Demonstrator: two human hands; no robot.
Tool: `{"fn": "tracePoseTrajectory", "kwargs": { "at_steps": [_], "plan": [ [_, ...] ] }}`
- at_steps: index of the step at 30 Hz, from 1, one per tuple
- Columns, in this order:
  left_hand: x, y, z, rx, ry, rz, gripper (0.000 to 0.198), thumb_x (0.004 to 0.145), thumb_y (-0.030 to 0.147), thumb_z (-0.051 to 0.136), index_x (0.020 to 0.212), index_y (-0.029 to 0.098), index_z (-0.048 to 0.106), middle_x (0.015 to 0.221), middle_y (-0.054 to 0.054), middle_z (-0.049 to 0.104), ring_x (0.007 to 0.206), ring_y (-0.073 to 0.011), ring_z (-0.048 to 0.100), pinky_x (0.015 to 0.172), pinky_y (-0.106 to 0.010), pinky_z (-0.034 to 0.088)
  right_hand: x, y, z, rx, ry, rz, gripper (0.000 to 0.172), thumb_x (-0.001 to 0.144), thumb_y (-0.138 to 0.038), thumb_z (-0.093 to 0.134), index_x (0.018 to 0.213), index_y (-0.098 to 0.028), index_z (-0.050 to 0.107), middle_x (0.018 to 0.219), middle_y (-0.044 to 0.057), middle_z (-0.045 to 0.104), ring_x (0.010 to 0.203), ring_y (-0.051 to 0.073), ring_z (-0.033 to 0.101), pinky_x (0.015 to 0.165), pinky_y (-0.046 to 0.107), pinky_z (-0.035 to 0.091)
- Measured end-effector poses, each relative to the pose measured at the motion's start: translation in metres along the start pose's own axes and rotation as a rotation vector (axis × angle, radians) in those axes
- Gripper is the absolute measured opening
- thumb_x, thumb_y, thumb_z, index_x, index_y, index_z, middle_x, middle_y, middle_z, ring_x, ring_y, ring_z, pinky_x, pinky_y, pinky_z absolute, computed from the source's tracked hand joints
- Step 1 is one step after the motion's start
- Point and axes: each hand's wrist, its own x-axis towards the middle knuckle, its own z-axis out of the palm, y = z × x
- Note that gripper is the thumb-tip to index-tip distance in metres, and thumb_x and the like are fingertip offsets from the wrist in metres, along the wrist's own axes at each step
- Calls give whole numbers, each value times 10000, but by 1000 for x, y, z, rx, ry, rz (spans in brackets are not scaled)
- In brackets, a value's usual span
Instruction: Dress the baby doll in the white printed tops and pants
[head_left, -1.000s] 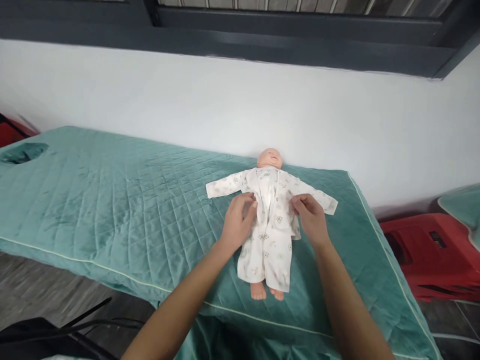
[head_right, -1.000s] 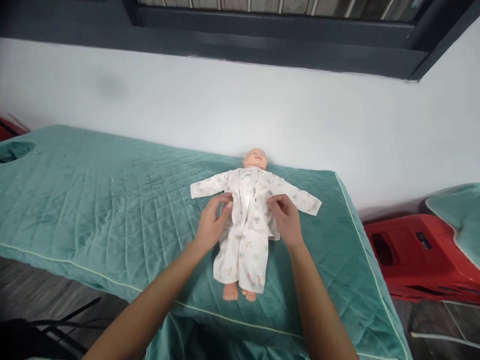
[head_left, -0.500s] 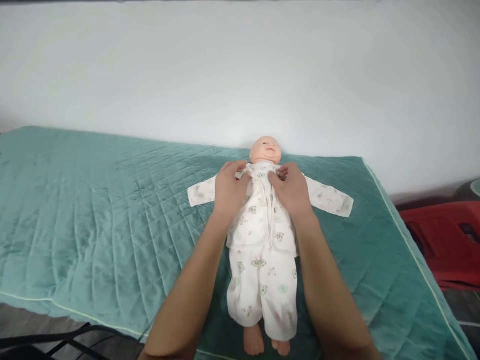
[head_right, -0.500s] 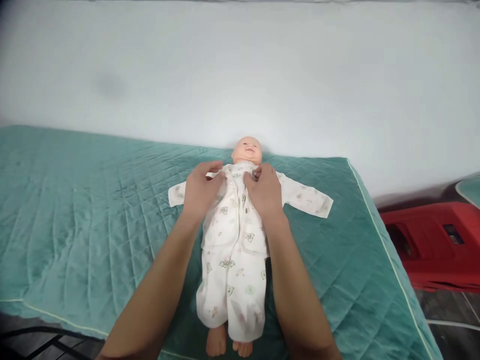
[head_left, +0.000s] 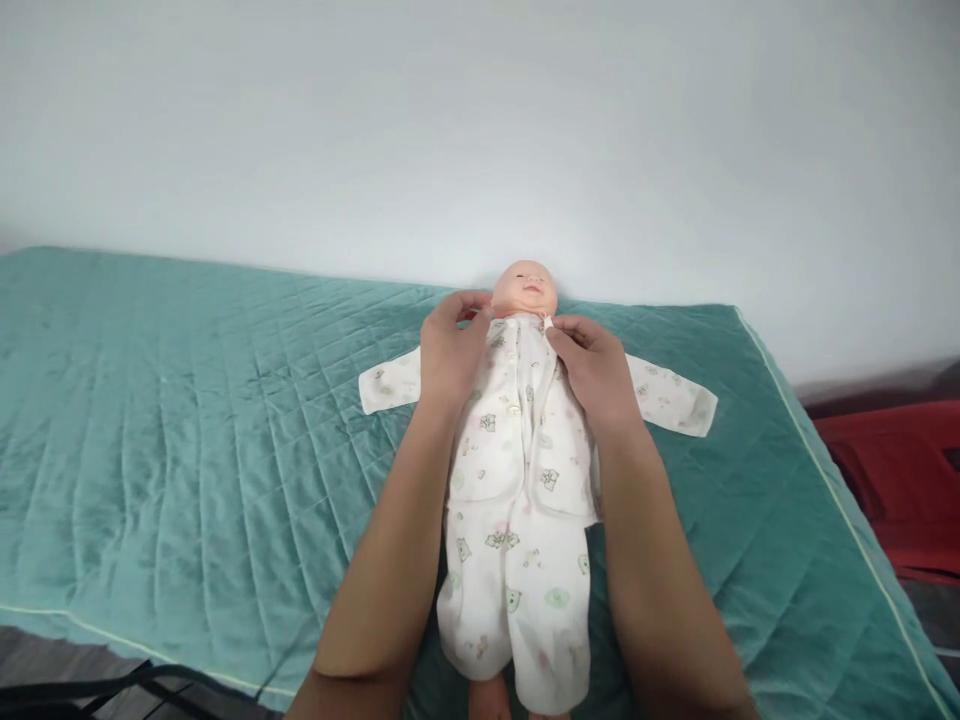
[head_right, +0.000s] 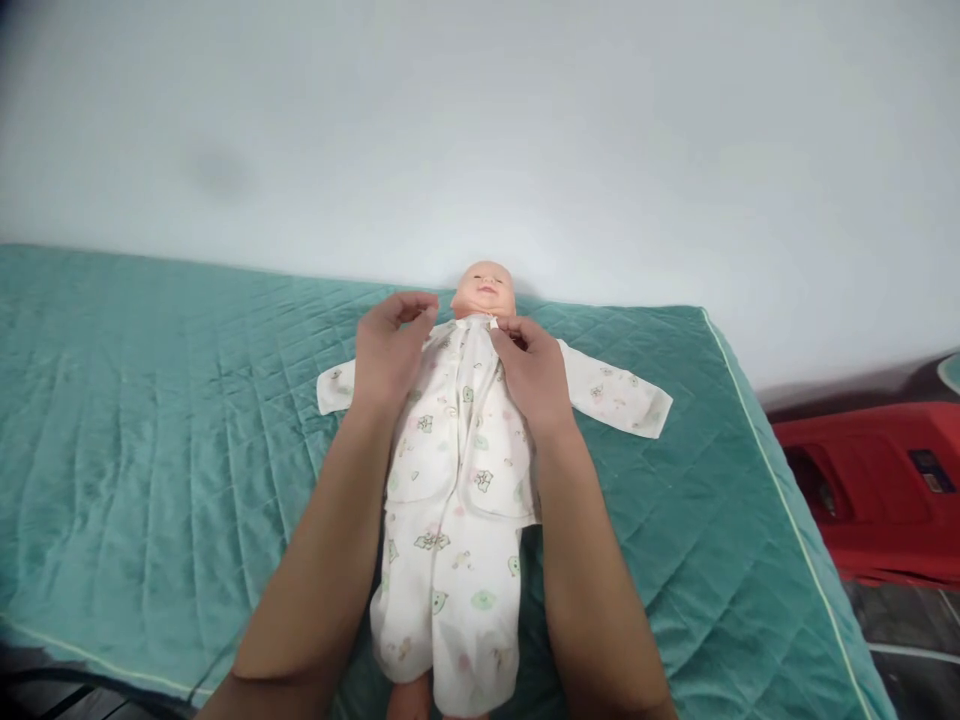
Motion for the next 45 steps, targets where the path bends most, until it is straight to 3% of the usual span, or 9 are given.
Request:
{"fn": "tracePoseTrajectory", "kwargs": {
  "at_steps": [4, 10, 16, 22, 27, 34, 40, 45],
  "plan": [
    [1, -8, 0, 82, -148, -98, 217, 846, 340, 652, 949, 192, 772, 832, -20, 744, 764, -171, 650, 721, -295, 529, 1, 1, 0, -20, -23, -66, 222, 882, -348, 609, 998, -233, 758, 1032, 19, 748, 978, 194, 658, 938, 376, 484],
    [1, -10, 1, 39, -314, -26, 181, 853, 339, 654, 895, 199, 761, 917, -16, 767, 850, -178, 670, 821, -298, 509, 2, -1, 4, -94, -36, -198, 208, 873, -310, 629, 1019, -243, 761, 1078, 20, 717, 957, 170, 645, 922, 357, 501],
    [4, -16, 7, 37, -284, 39, 73, 845, 242, 632, 823, 185, 672, 845, -7, 717, 797, -146, 638, 792, -286, 485, 2, 1, 7, -136, -43, -197, 193, 848, -295, 657, 996, -245, 770, 1037, 11, 710, 851, 145, 611, 869, 338, 506],
    [4, -10, 17, -34, -192, 80, 98, 892, 221, 586, 821, 176, 637, 834, -5, 700, 772, -129, 626, 789, -275, 485, 3, 5, 5, -73, -54, -157, 205, 851, -324, 676, 1008, -239, 776, 1045, 13, 746, 894, 162, 651, 906, 364, 519],
    [2, -11, 17, -14, -223, 69, 81, 894, 229, 603, 849, 177, 646, 868, -13, 713, 813, -143, 637, 812, -286, 485, 5, 9, 5, -58, -50, -173, 204, 867, -339, 666, 1009, -247, 779, 1079, 5, 765, 1025, 190, 682, 996, 389, 506],
    [-1, -10, 15, 55, -242, 105, 98, 923, 234, 581, 856, 183, 632, 892, -14, 715, 828, -150, 636, 816, -299, 472, 4, 6, 9, -85, 3, -204, 176, 877, -299, 640, 955, -244, 789, 1045, 0, 777, 1024, 197, 691, 994, 385, 507],
    [1, -11, 11, 17, -335, 55, 75, 905, 170, 579, 909, 175, 653, 960, -38, 736, 891, -160, 670, 858, -310, 485, 5, 0, 10, -152, -35, -181, 152, 829, -283, 676, 931, -220, 770, 1021, 22, 733, 842, 156, 640, 838, 325, 514],
    [5, -20, 10, -15, -361, 41, 178, 850, 127, 612, 1005, 183, 679, 981, -44, 734, 919, -167, 680, 883, -317, 498, 5, -3, 9, -188, -72, -123, 138, 807, -270, 677, 924, -213, 721, 995, 17, 686, 708, 116, 542, 728, 295, 469]
  ]
}}
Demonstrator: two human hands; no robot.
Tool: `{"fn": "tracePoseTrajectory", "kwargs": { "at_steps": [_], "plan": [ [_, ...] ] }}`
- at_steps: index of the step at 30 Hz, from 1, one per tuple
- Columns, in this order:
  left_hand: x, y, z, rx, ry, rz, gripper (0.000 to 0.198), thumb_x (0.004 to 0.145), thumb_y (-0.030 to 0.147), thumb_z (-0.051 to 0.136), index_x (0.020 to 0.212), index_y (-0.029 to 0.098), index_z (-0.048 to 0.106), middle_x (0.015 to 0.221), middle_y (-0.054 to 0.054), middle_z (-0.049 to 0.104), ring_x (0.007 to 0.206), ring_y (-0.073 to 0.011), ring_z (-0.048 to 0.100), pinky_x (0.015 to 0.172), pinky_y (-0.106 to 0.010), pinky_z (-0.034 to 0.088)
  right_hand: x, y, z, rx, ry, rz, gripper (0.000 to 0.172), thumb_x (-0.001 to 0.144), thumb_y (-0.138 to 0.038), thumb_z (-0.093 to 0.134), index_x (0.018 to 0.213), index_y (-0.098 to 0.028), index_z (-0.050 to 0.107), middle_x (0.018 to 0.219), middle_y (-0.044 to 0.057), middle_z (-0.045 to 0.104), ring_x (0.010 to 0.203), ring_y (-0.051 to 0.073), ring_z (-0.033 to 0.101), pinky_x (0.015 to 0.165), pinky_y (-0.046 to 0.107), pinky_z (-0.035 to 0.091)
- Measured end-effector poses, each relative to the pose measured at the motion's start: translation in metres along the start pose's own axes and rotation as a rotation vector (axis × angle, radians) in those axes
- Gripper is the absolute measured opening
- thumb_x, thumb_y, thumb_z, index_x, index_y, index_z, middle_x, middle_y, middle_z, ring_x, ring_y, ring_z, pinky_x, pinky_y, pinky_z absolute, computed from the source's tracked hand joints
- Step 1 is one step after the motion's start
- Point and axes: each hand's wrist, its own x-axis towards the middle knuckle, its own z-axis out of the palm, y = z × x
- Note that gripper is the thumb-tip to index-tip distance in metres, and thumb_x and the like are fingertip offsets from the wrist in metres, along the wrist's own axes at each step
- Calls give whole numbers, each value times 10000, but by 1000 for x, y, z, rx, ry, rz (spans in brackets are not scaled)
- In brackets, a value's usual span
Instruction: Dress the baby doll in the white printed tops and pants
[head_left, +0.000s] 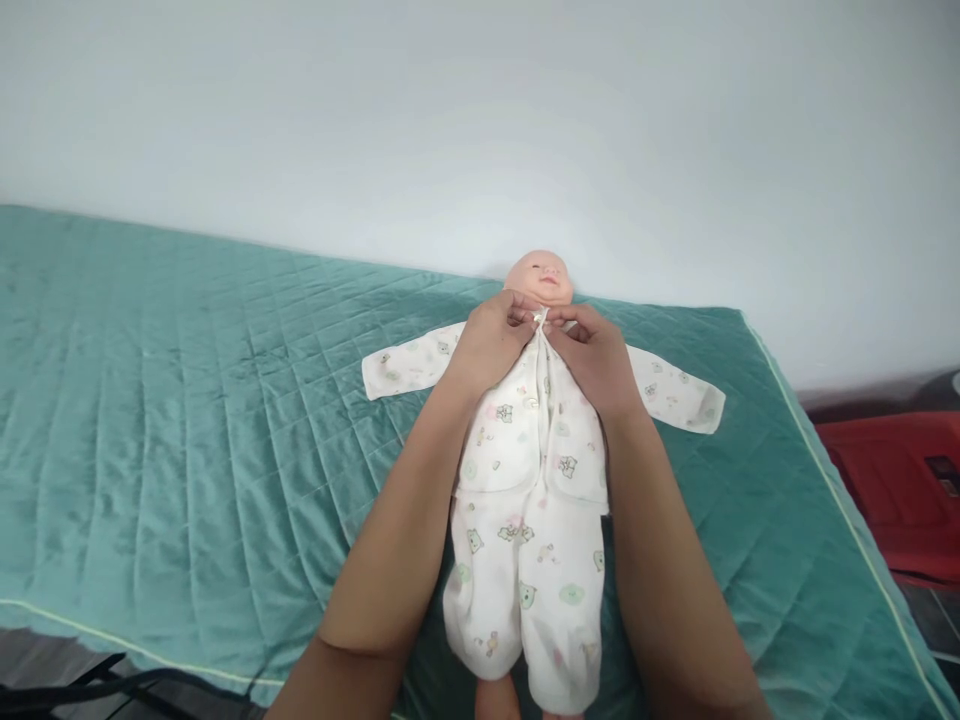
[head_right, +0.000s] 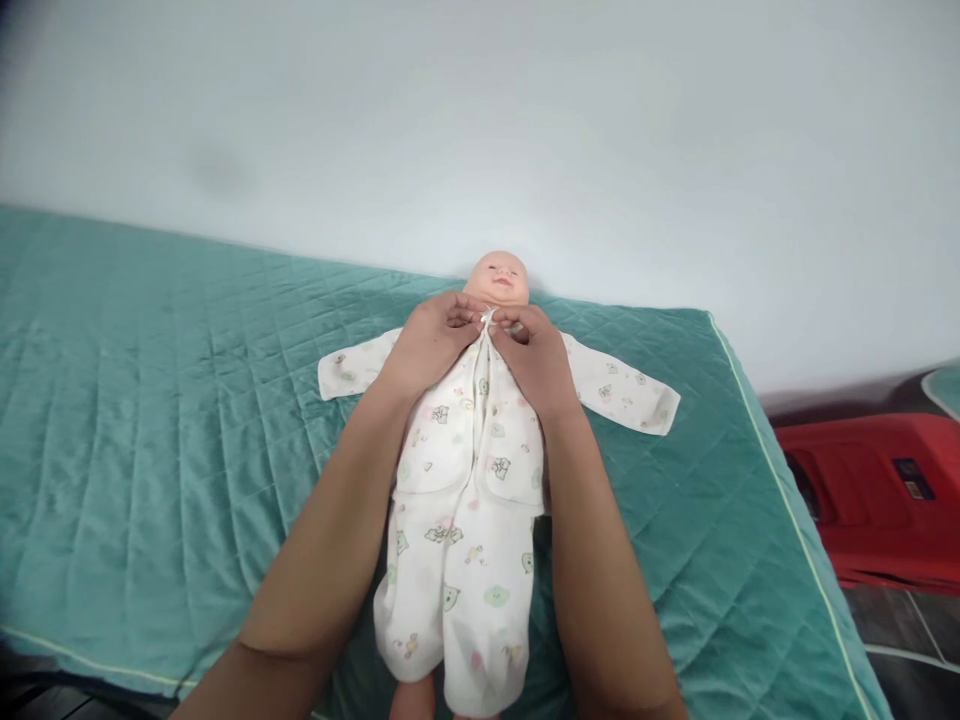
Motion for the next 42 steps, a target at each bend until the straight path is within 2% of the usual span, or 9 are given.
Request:
{"fn": "tracePoseTrajectory", "kwargs": {
  "at_steps": [7, 11, 14, 17, 24, 27, 34, 42],
  "plan": [
    [-5, 5, 5, 98, 88, 84, 243, 827, 41, 566, 992, 214, 608, 844, 9, 693, 835, -147, 649, 810, -284, 475, -1, 0, -1, -47, -34, 37, 159, 823, -262, 644, 975, -218, 659, 885, -7, 608, 681, 115, 485, 681, 288, 408],
    [-8, 7, 6, 106, 64, 110, 217, 880, 65, 540, 1023, 222, 585, 863, 14, 686, 845, -141, 645, 813, -278, 464, -2, -2, -1, -90, -37, 37, 168, 819, -240, 637, 985, -225, 620, 860, -23, 583, 665, 113, 466, 685, 292, 391],
    [-8, 9, 6, 62, 40, 93, 164, 926, 131, 528, 1051, 221, 586, 893, 2, 703, 871, -149, 654, 827, -291, 463, -3, -4, -1, -117, -52, 37, 165, 826, -240, 633, 987, -228, 600, 881, -23, 581, 653, 109, 451, 676, 290, 383],
    [-8, 11, 7, 33, 38, 43, 188, 896, 174, 603, 1078, 216, 593, 854, 0, 700, 863, -161, 658, 809, -298, 464, -4, -5, -1, -110, -81, 44, 157, 838, -237, 617, 991, -226, 589, 939, -16, 584, 640, 99, 440, 657, 284, 380],
    [-8, 8, 8, 1, 28, -21, 326, 823, 89, 625, 1117, 230, 628, 869, 2, 662, 821, -139, 630, 800, -289, 474, -3, -2, 1, -121, -108, 29, 167, 812, -180, 596, 954, -247, 539, 940, -39, 547, 628, 88, 430, 656, 279, 380],
    [-8, 9, 7, 17, 21, -43, 361, 811, 62, 602, 1133, 220, 638, 911, -9, 655, 845, -145, 627, 816, -295, 479, -3, -2, 1, -122, -100, 53, 190, 799, -188, 618, 966, -248, 551, 932, -36, 556, 642, 95, 442, 667, 285, 389],
    [-6, 12, 8, 194, 70, -37, 232, 862, 89, 548, 1024, 196, 676, 976, -31, 656, 946, -173, 615, 894, -321, 474, -4, -4, -1, -92, -80, 68, 233, 784, -196, 638, 1007, -241, 591, 913, -26, 573, 684, 110, 479, 687, 290, 413],
    [-4, 7, 6, 164, 135, 14, 197, 846, 102, 564, 969, 202, 681, 927, -22, 676, 859, -168, 617, 858, -323, 476, -5, 2, 0, 5, 15, 35, 144, 813, -273, 651, 943, -233, 604, 913, -16, 611, 689, 112, 508, 706, 296, 438]
  ]
}}
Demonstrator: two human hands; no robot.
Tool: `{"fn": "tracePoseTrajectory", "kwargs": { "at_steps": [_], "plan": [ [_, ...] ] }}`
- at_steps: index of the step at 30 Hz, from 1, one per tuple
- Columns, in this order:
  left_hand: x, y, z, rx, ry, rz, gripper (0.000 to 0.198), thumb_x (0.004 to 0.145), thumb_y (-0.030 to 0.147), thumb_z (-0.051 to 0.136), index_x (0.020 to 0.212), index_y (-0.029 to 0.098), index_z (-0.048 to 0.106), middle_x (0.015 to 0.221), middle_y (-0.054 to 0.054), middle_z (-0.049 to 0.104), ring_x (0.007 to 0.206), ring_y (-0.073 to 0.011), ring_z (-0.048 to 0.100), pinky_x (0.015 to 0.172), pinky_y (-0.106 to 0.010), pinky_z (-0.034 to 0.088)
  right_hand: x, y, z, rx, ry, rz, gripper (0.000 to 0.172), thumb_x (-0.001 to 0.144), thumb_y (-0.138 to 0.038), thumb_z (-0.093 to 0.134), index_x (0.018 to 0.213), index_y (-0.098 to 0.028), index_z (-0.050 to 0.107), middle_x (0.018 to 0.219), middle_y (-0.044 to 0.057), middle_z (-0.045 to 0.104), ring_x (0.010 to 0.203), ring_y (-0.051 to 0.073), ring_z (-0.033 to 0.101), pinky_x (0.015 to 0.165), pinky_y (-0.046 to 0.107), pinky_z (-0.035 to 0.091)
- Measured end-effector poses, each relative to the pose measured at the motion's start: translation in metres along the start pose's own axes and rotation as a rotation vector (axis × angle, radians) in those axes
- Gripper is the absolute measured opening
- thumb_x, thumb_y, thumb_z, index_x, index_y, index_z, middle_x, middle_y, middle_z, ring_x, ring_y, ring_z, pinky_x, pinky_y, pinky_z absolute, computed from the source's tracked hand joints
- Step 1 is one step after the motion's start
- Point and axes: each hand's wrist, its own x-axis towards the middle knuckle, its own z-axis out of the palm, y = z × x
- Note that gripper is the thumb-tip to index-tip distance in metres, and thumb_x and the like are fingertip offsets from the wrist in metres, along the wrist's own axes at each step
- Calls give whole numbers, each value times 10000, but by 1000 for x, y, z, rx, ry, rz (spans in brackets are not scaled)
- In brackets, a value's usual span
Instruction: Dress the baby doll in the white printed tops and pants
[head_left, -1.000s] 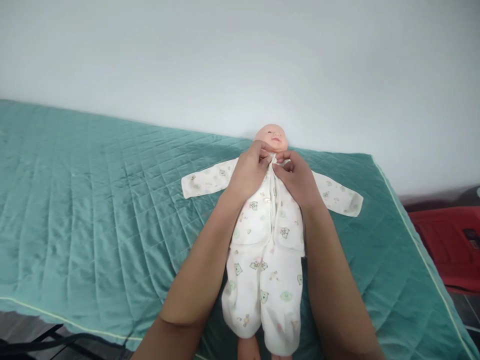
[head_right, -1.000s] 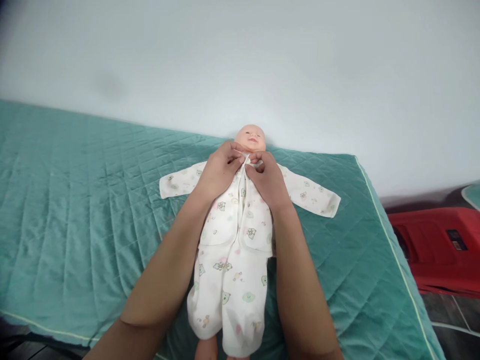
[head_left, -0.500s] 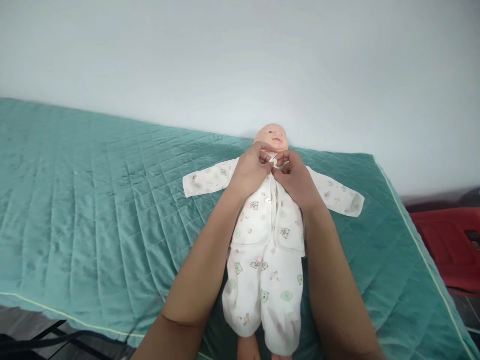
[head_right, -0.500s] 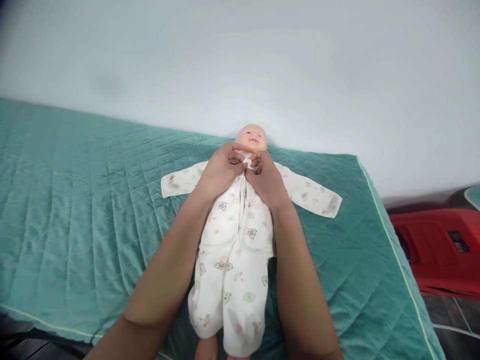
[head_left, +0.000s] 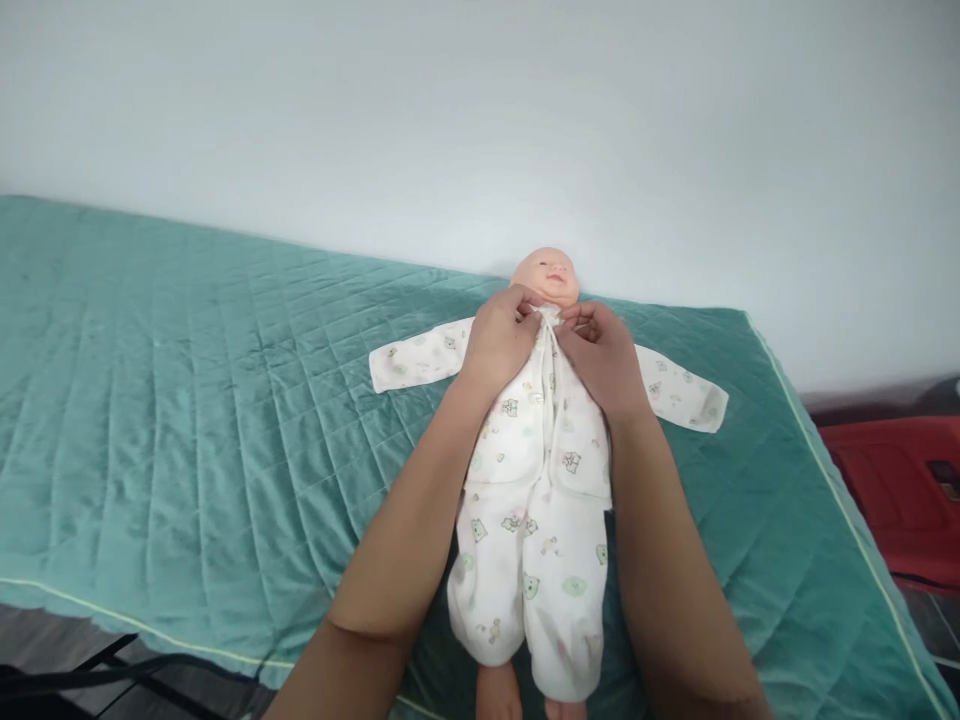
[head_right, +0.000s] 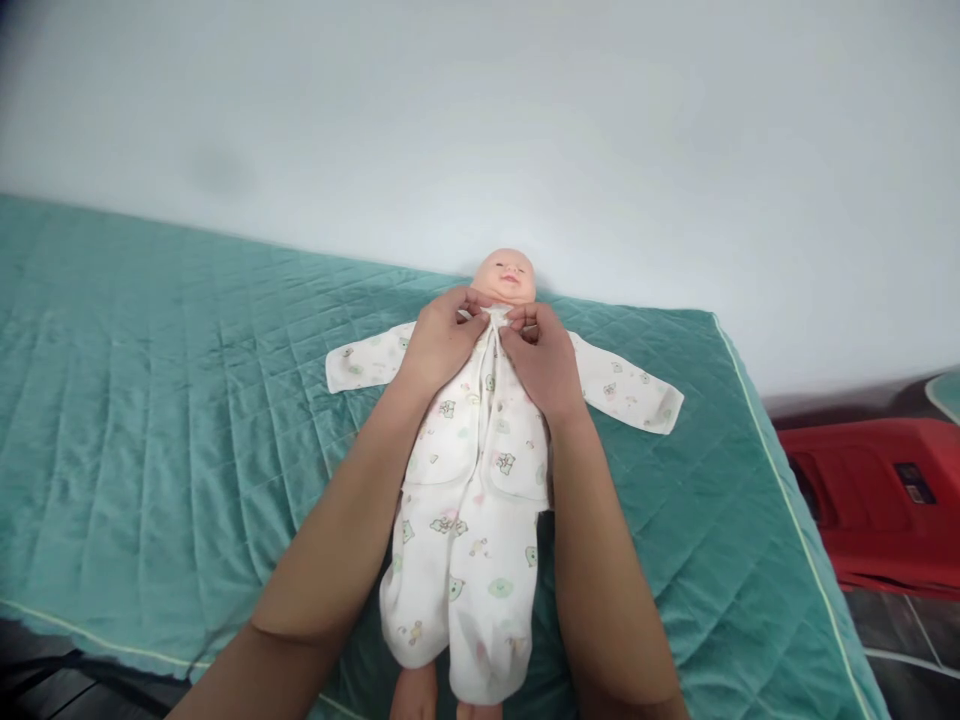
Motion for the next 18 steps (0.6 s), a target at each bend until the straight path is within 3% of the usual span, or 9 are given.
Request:
{"fn": "tracePoseTrajectory", "kwargs": {
  "at_steps": [3, 6, 11, 18],
  "plan": [
    [-6, 1, -6, -115, 8, 20, 136, 850, 169, 598, 947, 202, 688, 920, -14, 697, 833, -155, 626, 842, -304, 479, -10, -9, -2, -50, 70, -35, 108, 851, -323, 634, 895, -231, 596, 847, -9, 616, 692, 129, 517, 697, 300, 437],
    [-19, 3, -11, -215, -19, 17, 101, 867, 238, 608, 897, 188, 690, 923, -20, 718, 847, -151, 635, 832, -281, 482, -30, -22, -1, -186, 63, -40, 190, 878, -413, 626, 862, -235, 563, 780, -5, 594, 692, 153, 521, 689, 315, 423],
    [-46, 2, -13, -179, -43, 37, 173, 905, 290, 565, 872, 190, 702, 884, -21, 710, 836, -152, 621, 790, -267, 473, -61, -30, 7, -431, 47, -46, 317, 856, -479, 644, 1001, -219, 532, 928, 52, 612, 826, 220, 568, 734, 349, 408],
    [-57, -2, -16, -179, -115, 54, 143, 846, 288, 646, 923, 186, 710, 878, -15, 679, 745, -124, 565, 699, -245, 440, -70, -19, 5, -172, 73, 46, 221, 874, -435, 603, 939, -226, 569, 851, 17, 649, 746, 184, 578, 729, 331, 443]
  ]
}}
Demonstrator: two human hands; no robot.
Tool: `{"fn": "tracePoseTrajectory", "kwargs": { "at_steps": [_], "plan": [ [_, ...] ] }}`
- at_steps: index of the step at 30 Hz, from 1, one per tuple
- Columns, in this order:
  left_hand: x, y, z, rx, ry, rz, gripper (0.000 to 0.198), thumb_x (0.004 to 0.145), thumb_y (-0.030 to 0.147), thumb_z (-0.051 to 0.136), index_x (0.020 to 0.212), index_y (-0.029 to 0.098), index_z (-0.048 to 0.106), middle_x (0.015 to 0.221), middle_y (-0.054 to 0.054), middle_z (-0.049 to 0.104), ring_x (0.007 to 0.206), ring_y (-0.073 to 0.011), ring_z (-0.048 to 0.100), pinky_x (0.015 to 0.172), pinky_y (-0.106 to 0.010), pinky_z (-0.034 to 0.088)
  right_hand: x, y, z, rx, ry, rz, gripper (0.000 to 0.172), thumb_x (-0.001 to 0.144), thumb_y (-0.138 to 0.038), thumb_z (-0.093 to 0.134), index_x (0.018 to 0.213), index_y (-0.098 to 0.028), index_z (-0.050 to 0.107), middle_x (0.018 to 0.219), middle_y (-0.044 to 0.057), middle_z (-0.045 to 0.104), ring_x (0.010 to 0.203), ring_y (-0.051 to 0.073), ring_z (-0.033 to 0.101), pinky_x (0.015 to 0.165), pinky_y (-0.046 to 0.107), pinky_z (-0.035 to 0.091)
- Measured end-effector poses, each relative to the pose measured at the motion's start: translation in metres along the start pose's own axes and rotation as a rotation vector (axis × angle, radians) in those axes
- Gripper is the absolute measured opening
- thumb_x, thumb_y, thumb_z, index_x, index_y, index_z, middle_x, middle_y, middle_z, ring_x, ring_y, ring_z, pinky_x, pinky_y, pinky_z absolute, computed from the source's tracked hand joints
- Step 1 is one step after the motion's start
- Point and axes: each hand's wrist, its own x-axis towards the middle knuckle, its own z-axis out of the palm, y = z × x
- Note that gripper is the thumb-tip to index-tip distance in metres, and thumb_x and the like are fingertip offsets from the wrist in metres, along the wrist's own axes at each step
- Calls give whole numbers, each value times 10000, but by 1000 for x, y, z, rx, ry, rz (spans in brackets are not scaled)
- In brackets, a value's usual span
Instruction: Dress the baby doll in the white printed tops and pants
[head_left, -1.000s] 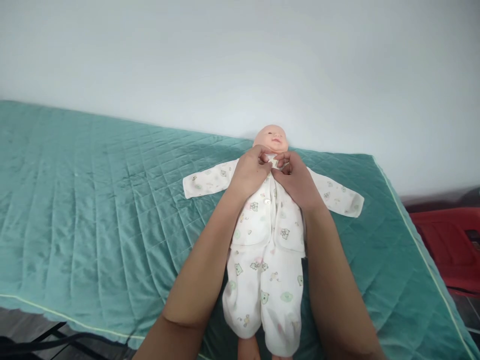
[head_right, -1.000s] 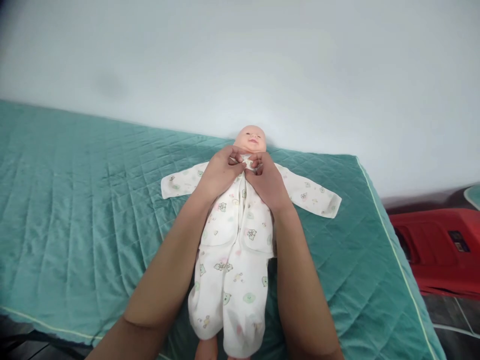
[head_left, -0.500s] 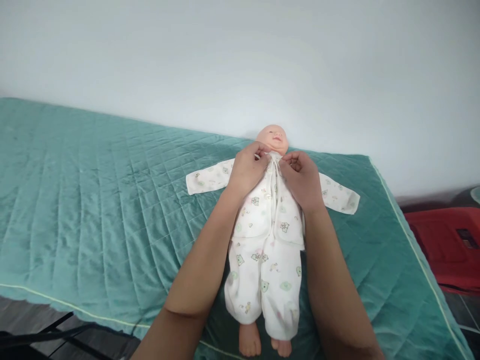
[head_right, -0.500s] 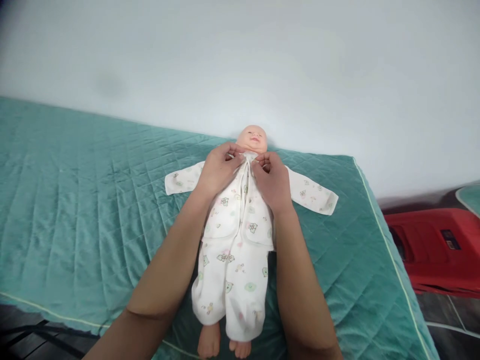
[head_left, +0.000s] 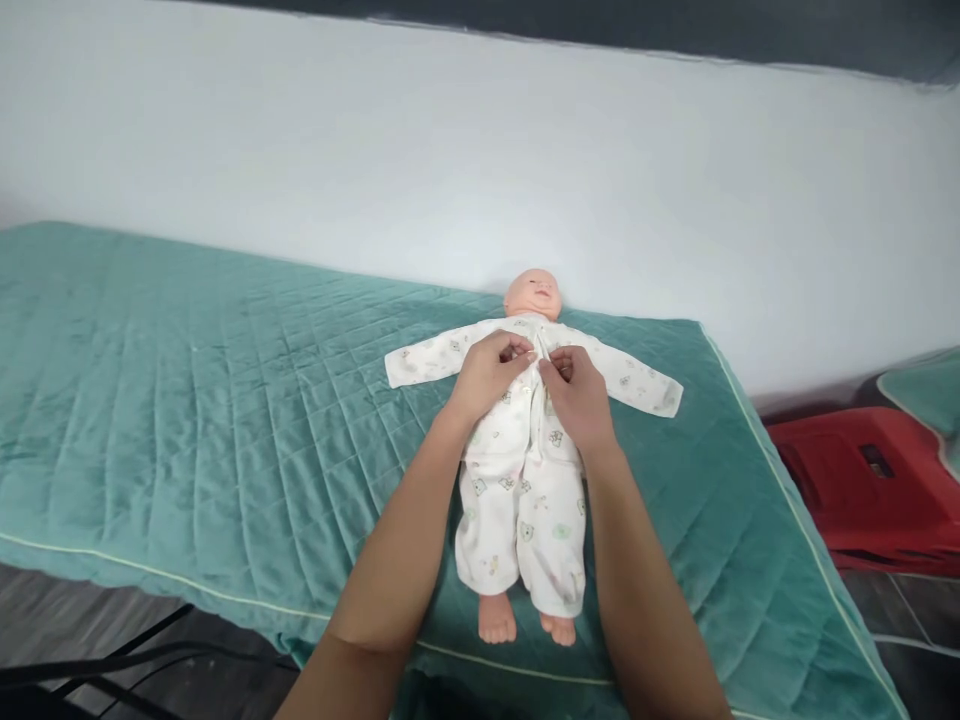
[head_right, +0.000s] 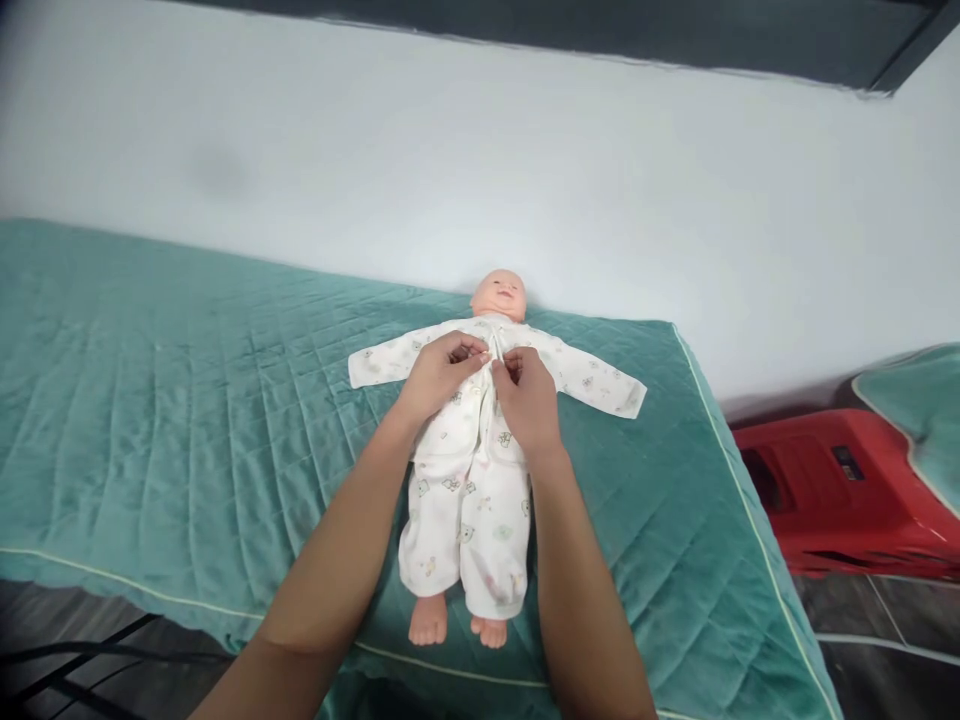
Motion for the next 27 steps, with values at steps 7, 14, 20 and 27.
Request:
{"fn": "tracePoseTrajectory", "kwargs": {
  "at_steps": [7, 14, 20, 27],
  "plan": [
    [6, 7, -2, -136, -48, -76, 108, 840, 296, 657, 838, 189, 668, 768, 2, 640, 659, -109, 519, 615, -243, 393, 13, 9, -5, 265, -19, 90, 188, 815, -387, 681, 888, -216, 658, 846, 10, 670, 764, 163, 589, 741, 307, 478],
    [0, 5, 2, -124, 94, -105, 103, 835, 283, 658, 864, 190, 691, 772, -3, 648, 682, -117, 551, 646, -251, 437, 19, 8, -5, 394, -55, 102, 204, 805, -391, 718, 910, -216, 718, 884, 18, 710, 770, 156, 617, 741, 309, 495],
    [-1, -1, -8, -51, 5, -70, 184, 839, 281, 678, 993, 197, 732, 891, -16, 678, 760, -117, 589, 702, -249, 454, 15, -6, -11, 262, -91, 63, 195, 804, -356, 720, 938, -217, 745, 895, 35, 730, 805, 175, 639, 750, 324, 506],
    [0, 4, -1, -33, 13, -73, 97, 830, 284, 673, 866, 204, 715, 853, -15, 712, 769, -141, 625, 696, -261, 479, 13, -10, -10, 240, -117, 81, 217, 792, -368, 731, 942, -213, 749, 873, 30, 716, 782, 168, 617, 713, 321, 487]
  ]
}}
